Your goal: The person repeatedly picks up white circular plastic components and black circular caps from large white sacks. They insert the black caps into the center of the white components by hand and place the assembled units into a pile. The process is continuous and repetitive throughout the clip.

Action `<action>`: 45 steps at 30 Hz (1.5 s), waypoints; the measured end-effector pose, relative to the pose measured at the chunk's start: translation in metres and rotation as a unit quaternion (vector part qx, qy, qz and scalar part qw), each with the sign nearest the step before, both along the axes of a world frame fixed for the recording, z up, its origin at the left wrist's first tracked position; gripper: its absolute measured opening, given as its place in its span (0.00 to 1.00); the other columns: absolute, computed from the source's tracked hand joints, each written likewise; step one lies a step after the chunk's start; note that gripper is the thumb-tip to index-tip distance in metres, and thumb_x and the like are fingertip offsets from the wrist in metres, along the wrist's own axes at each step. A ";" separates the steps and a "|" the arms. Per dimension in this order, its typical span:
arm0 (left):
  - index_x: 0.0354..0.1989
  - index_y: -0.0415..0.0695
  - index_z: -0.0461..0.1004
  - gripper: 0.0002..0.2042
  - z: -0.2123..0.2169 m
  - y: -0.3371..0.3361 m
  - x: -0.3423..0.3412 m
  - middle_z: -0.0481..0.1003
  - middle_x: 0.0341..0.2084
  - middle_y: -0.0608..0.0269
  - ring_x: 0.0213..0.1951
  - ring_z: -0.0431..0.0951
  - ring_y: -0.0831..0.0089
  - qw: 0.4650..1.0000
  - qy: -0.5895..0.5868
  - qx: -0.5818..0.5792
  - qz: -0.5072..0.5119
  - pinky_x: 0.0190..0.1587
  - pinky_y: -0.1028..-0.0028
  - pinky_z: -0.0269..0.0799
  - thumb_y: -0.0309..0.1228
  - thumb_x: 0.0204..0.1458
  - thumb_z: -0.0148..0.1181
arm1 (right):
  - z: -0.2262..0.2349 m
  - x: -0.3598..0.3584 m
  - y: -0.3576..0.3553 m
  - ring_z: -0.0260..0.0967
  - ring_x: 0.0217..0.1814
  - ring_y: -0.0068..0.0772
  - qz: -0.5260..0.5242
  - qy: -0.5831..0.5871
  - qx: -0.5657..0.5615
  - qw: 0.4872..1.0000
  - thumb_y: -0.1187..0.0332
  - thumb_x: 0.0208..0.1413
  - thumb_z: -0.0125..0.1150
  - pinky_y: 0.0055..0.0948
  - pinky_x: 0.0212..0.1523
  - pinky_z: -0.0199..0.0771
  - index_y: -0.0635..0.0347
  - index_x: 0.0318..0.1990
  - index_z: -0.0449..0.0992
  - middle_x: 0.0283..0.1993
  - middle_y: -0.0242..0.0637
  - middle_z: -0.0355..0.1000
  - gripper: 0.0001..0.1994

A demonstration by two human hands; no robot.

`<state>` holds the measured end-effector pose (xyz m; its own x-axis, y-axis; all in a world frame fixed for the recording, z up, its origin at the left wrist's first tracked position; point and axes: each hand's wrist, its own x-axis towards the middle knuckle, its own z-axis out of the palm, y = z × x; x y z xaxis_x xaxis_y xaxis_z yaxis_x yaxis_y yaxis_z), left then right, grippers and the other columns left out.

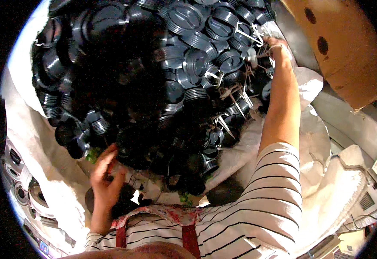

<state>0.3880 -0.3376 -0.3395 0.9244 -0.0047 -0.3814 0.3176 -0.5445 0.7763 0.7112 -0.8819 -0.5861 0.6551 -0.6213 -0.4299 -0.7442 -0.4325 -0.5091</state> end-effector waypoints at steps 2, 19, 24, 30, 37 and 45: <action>0.47 0.36 0.71 0.19 0.011 -0.006 0.004 0.70 0.51 0.48 0.53 0.70 0.57 0.999 0.031 0.014 -0.019 0.53 0.65 0.65 0.22 0.44 0.59 | 0.031 -0.013 0.031 0.66 0.24 0.31 0.063 0.014 0.044 0.997 0.61 0.39 0.70 0.30 0.26 0.65 0.64 0.30 0.77 0.24 0.35 0.71 0.16; 0.46 0.39 0.72 0.15 0.141 0.021 -0.136 0.74 0.41 0.48 0.43 0.75 0.54 0.988 0.075 -0.094 -0.101 0.44 0.65 0.72 0.27 0.48 0.56 | 0.492 -0.178 0.118 0.71 0.32 0.27 0.019 -0.090 0.395 0.914 0.67 0.45 0.62 0.27 0.31 0.72 0.67 0.45 0.74 0.35 0.36 0.74 0.19; 0.45 0.39 0.73 0.15 0.216 0.107 -0.161 0.74 0.40 0.48 0.38 0.77 0.58 0.996 0.035 0.021 -0.074 0.41 0.66 0.73 0.29 0.48 0.57 | 0.664 -0.292 0.056 0.69 0.42 0.30 -0.020 -0.151 0.237 0.960 0.65 0.47 0.61 0.28 0.46 0.67 0.69 0.48 0.71 0.43 0.37 0.72 0.22; 0.46 0.39 0.72 0.17 0.286 0.180 -0.240 0.72 0.45 0.47 0.46 0.73 0.52 0.988 0.073 0.137 0.020 0.51 0.62 0.68 0.33 0.47 0.54 | 0.670 -0.465 -0.048 0.70 0.49 0.39 0.015 -0.099 0.107 0.989 0.56 0.52 0.58 0.35 0.51 0.68 0.70 0.55 0.66 0.50 0.45 0.71 0.29; 0.43 0.39 0.74 0.21 0.290 0.150 -0.393 0.76 0.39 0.47 0.41 0.77 0.54 0.951 0.174 0.181 0.180 0.47 0.63 0.71 0.40 0.43 0.57 | 0.604 -0.476 -0.074 0.71 0.45 0.43 0.372 0.162 -0.199 0.892 0.49 0.49 0.59 0.39 0.42 0.73 0.63 0.53 0.69 0.46 0.49 0.71 0.29; 0.26 0.39 0.79 0.17 0.266 0.198 -0.447 0.77 0.30 0.46 0.36 0.76 0.51 0.925 0.286 0.222 -0.112 0.42 0.60 0.71 0.41 0.44 0.51 | 0.624 -0.625 0.087 0.71 0.37 0.43 0.419 -0.060 -0.039 0.905 0.64 0.51 0.57 0.30 0.40 0.71 0.65 0.36 0.75 0.36 0.45 0.74 0.12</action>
